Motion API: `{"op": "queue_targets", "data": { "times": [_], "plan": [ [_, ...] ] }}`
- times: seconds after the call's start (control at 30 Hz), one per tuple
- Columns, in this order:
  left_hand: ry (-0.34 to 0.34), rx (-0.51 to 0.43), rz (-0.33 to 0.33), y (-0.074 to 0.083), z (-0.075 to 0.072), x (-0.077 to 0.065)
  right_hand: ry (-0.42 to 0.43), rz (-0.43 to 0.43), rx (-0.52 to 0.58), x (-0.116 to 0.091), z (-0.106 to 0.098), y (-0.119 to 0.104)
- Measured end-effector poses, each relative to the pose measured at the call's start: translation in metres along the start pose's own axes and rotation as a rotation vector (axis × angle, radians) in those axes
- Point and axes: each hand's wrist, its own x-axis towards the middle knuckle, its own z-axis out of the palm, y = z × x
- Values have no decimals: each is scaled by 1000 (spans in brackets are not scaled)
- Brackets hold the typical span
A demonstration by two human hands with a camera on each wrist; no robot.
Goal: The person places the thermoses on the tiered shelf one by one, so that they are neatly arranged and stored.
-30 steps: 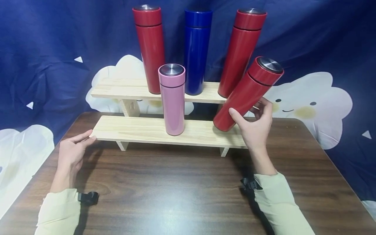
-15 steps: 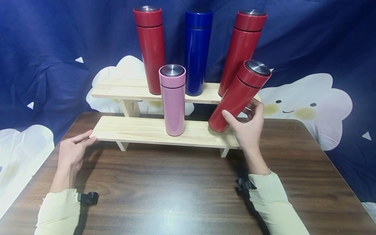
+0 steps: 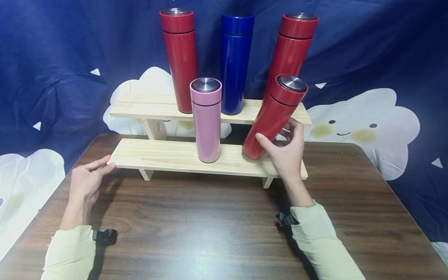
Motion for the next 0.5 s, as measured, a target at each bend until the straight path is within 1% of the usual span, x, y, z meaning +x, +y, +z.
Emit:
{"op": "queue_targets", "data": {
  "times": [0.23, 0.5],
  "plan": [
    [4, -5, 0, 0, -1, 0, -38, 18, -36, 0, 6, 4],
    [-4, -13, -1, 0, 0, 0, -71, 19, -27, -1, 11, 5]
  ]
}}
